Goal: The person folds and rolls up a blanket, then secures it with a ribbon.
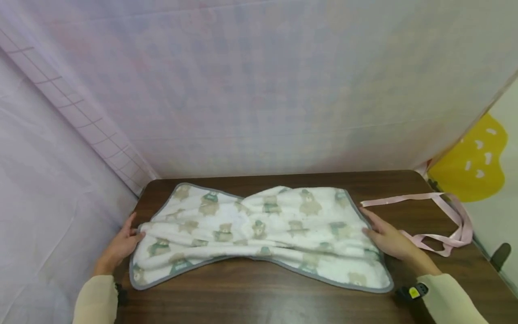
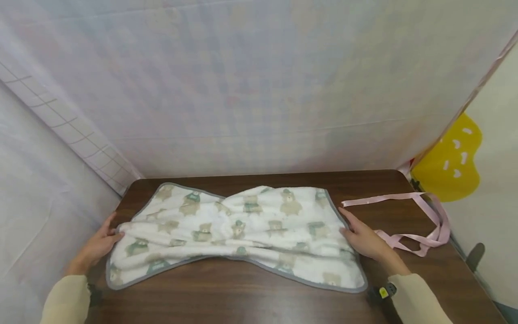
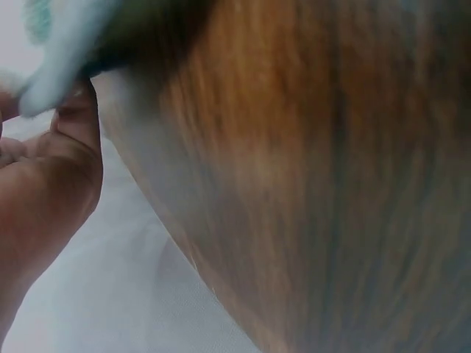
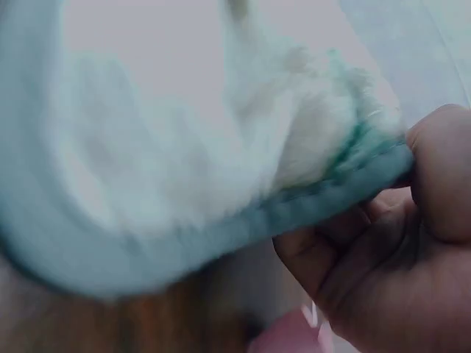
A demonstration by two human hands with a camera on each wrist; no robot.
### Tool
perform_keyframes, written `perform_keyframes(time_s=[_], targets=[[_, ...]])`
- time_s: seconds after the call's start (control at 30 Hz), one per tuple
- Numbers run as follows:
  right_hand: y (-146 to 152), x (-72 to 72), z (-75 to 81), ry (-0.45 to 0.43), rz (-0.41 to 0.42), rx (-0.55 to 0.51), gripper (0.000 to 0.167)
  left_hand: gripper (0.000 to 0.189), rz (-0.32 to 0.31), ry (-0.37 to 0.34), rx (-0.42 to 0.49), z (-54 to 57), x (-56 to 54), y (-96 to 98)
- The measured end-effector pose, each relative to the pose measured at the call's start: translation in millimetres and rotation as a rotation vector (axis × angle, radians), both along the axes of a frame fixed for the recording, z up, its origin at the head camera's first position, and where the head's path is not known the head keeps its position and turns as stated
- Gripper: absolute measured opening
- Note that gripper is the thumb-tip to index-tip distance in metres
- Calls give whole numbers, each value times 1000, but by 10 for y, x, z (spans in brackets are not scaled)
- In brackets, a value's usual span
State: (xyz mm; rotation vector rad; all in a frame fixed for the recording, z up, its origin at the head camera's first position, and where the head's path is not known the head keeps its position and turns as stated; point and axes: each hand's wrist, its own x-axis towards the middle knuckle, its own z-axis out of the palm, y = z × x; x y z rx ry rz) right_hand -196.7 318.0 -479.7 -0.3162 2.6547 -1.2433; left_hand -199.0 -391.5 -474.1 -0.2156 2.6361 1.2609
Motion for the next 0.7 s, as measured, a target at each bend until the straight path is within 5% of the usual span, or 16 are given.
perform_keyframes(time_s=[0.3,0.43,0.7], targets=[[183,175,-2,-38,68,94,64,89,-45,-71,-55,-23,47,-123],[286,190,5,-60,94,117,67,101,-71,-132,10,-15,88,-156],[489,140,52,-250,233,84,83,99,-147,-276,157,10,180,-241]])
